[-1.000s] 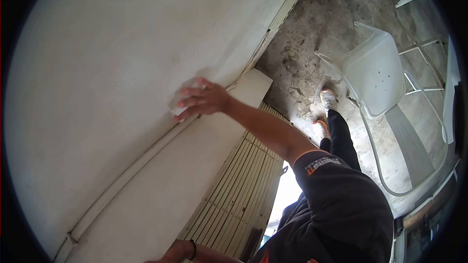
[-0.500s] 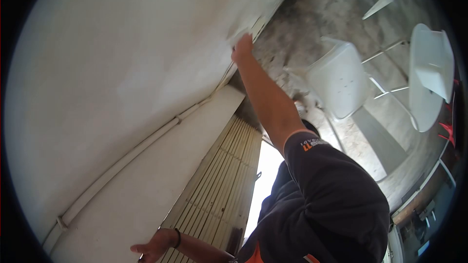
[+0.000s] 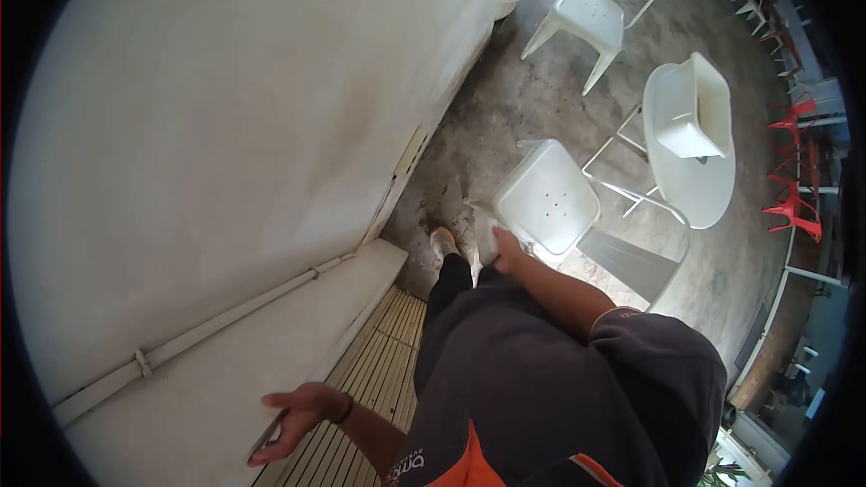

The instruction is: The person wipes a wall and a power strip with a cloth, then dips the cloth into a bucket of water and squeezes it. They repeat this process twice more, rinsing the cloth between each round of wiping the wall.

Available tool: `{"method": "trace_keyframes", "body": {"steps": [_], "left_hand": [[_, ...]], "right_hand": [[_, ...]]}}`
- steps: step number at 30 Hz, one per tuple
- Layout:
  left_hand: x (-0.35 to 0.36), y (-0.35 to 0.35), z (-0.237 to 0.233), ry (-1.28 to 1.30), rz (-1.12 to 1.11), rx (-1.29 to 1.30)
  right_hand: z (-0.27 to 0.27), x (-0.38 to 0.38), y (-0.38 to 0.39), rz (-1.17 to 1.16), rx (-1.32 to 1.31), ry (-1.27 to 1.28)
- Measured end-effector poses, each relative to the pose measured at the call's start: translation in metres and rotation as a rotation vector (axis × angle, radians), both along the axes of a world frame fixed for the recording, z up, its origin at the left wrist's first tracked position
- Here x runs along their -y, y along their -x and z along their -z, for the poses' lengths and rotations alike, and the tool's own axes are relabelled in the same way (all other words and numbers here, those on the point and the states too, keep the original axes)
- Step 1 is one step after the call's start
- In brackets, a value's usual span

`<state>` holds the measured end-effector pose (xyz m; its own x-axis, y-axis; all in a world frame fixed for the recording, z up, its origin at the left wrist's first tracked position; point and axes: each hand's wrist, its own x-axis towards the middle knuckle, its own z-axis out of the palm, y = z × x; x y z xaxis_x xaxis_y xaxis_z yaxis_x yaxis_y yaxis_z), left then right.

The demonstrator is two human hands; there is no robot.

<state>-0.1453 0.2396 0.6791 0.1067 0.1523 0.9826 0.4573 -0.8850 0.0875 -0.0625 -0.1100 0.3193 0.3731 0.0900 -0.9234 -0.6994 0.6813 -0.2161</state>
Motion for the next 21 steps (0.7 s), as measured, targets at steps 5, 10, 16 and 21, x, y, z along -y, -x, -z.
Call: {"method": "trace_keyframes", "body": {"steps": [5,10,16,21], "left_hand": [[0.049,-0.06,0.009,0.092,0.024,-0.153],[0.072,-0.096,0.011,0.287,0.452,-0.198],[0.071,-0.134,0.032,0.471,0.465,-0.143],[0.07,-0.193,0.077,0.438,0.35,-0.029]], "right_hand": [[-0.057,0.053,-0.102,0.14,0.376,-0.109],[-0.165,0.065,-0.164,0.234,0.472,0.026],[-0.159,0.05,-0.243,0.251,0.516,-0.054],[-0.101,0.062,-0.34,0.254,0.652,-0.115]]}}
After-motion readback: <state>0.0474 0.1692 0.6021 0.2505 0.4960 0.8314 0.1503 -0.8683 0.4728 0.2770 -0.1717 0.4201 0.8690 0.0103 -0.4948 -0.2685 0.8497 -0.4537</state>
